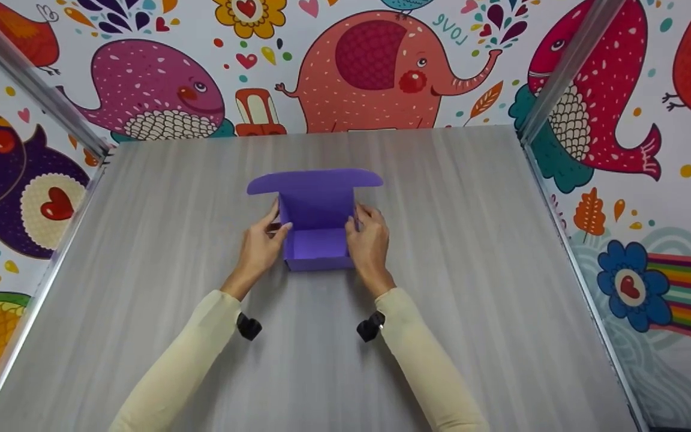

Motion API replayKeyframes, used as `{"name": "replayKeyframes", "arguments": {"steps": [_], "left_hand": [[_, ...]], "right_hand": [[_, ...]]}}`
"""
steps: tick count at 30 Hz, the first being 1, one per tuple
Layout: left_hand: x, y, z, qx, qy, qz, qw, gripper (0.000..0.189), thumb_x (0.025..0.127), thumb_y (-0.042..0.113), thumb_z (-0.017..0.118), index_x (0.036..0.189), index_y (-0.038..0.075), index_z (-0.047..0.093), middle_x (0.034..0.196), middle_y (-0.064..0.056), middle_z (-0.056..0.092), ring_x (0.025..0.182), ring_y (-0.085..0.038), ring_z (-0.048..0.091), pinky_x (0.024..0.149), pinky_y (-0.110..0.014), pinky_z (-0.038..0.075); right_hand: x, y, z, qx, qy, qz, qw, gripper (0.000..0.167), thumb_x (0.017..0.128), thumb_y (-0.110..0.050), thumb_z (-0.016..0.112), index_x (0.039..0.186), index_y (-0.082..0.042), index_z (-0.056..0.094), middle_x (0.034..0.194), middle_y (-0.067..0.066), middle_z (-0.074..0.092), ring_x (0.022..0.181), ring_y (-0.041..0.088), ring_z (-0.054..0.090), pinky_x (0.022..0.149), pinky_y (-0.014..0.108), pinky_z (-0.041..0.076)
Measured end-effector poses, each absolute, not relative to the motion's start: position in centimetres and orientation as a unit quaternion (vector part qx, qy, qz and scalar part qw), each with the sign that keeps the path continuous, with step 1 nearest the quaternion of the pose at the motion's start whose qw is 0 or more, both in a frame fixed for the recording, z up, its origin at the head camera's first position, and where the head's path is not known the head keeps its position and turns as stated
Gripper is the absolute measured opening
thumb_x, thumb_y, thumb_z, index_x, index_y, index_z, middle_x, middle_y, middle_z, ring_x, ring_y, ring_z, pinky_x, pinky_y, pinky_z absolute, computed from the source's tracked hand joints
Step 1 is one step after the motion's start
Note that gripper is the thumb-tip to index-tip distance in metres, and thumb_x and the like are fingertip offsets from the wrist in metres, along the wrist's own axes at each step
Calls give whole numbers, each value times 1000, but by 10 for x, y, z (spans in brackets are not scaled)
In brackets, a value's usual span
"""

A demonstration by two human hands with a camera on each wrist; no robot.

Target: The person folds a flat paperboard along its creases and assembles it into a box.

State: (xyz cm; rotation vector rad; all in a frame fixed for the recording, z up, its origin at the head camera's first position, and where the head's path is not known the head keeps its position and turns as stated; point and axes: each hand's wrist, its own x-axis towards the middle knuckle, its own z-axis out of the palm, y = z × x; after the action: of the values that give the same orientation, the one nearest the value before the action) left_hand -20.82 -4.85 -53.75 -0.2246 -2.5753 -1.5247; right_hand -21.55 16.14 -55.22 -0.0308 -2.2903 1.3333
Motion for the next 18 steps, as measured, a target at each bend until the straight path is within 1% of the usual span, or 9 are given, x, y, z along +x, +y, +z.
{"name": "replayKeyframes", "arguments": {"steps": [4, 7, 9, 11, 12, 14, 16, 18], "left_hand": [[-208, -51, -539, -99, -858, -501, 48, 63, 99, 5, 59, 155, 1, 29, 160, -17, 35, 138, -30, 51, 107, -39, 50], [-209, -53, -540, -115, -856, -504, 31, 67, 99, 4, 58, 157, 2, 24, 162, -16, 31, 141, -31, 47, 111, -41, 47], [-209, -55, -540, -120, -852, -509, 22, 69, 99, 5, 59, 158, 4, 23, 162, -15, 30, 139, -31, 50, 110, -42, 47], [-209, -58, -541, -120, -848, -517, 13, 70, 99, 5, 60, 158, 5, 23, 162, -13, 30, 137, -32, 52, 110, -43, 48], [-209, -59, -541, -121, -845, -521, 8, 69, 99, 5, 59, 158, 6, 23, 162, -13, 30, 136, -33, 53, 110, -43, 48], [-210, -62, -542, -127, -840, -528, -1, 69, 98, 5, 59, 158, 6, 24, 163, -12, 30, 137, -33, 52, 111, -43, 47], [-210, -64, -543, -133, -834, -536, -12, 69, 99, 4, 58, 158, 6, 24, 163, -11, 29, 139, -34, 50, 112, -43, 46], [-210, -67, -544, -137, -827, -545, -26, 68, 99, 6, 57, 158, 7, 23, 164, -10, 28, 140, -33, 48, 112, -43, 46]], "right_hand": [[-212, 163, -554, -8, -843, 490, 222, 39, 84, 3, 68, 123, 2, 70, 114, 22, 71, 97, 33, 68, 85, 50, 56], [-210, 164, -555, -1, -845, 494, 203, 43, 85, 1, 67, 128, -1, 67, 117, 21, 70, 100, 32, 67, 84, 52, 57], [-209, 166, -555, 4, -843, 504, 188, 45, 86, 0, 66, 131, -4, 66, 119, 19, 69, 101, 30, 67, 82, 45, 59], [-208, 168, -555, 9, -838, 518, 172, 48, 86, 1, 64, 133, -6, 64, 122, 17, 69, 105, 30, 66, 80, 32, 60], [-208, 170, -555, 12, -833, 529, 161, 49, 87, 2, 62, 135, -6, 63, 124, 17, 68, 107, 31, 66, 78, 25, 59], [-207, 173, -556, 16, -826, 547, 140, 51, 87, 4, 59, 137, -7, 61, 128, 15, 66, 110, 30, 64, 75, 13, 53], [-206, 177, -556, 22, -818, 562, 119, 53, 88, 5, 57, 140, -6, 58, 131, 15, 64, 115, 31, 62, 73, 9, 48], [-206, 180, -556, 27, -812, 574, 101, 54, 89, 5, 56, 142, -5, 56, 135, 16, 62, 118, 31, 60, 74, 9, 47]]}}
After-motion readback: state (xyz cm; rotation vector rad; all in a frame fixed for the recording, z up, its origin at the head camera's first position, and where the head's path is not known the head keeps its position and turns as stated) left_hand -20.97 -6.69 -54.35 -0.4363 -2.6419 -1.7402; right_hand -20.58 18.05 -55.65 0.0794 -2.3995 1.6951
